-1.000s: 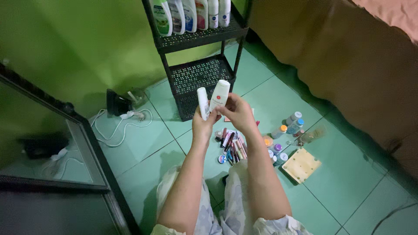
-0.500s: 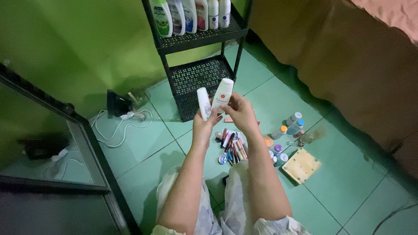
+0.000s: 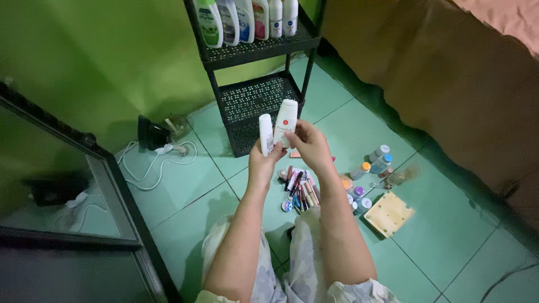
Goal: The person sits on the floor and organizes various cosmetic bottles and tubes from a pile onto a black metal shelving unit. They pick up items one by one, place them on the shelves, and occasionally adjust their positions.
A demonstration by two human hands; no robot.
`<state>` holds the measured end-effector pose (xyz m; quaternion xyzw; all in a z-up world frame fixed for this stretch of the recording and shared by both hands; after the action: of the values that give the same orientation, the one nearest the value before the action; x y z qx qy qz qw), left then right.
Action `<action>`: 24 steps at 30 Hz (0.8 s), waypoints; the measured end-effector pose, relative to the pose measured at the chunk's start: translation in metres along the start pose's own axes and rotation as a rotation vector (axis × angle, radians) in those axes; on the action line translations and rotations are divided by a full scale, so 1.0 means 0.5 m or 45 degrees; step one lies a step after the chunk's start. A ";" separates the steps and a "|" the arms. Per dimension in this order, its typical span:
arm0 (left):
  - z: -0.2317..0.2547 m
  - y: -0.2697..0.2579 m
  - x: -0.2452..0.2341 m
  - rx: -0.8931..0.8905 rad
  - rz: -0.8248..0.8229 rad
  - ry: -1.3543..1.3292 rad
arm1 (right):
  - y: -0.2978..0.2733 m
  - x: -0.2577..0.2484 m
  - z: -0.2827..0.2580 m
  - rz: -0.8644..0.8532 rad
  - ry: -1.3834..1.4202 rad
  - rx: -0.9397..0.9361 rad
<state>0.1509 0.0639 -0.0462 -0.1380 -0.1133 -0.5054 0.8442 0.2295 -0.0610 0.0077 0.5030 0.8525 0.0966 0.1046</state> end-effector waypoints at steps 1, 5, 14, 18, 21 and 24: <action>-0.002 0.002 -0.001 0.000 0.008 0.007 | 0.000 -0.001 -0.002 0.008 -0.015 0.007; -0.003 0.006 0.002 0.014 -0.008 0.037 | -0.001 0.001 -0.019 0.029 0.008 -0.017; 0.003 -0.003 0.005 0.002 0.002 0.056 | -0.004 -0.006 -0.030 0.037 -0.074 -0.039; -0.003 0.002 0.001 0.017 0.009 0.074 | -0.003 -0.013 -0.014 0.090 -0.089 0.023; -0.016 0.013 -0.004 0.032 0.024 0.068 | 0.007 -0.019 -0.017 0.136 -0.088 -0.071; -0.032 0.023 -0.011 0.011 0.048 0.068 | 0.009 -0.022 -0.026 0.169 -0.002 -0.183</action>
<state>0.1592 0.0679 -0.0643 -0.1230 -0.0904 -0.4925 0.8568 0.2348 -0.0693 0.0224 0.5497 0.8080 0.1638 0.1346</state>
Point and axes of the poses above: each hand's wrist, its own y-axis towards the middle knuckle, its own x-axis out of the palm, z = x × y, the point moved 10 cm from there along y, towards the middle knuckle, and after that the axes turned 6 degrees about -x, right-handed, at the moved point
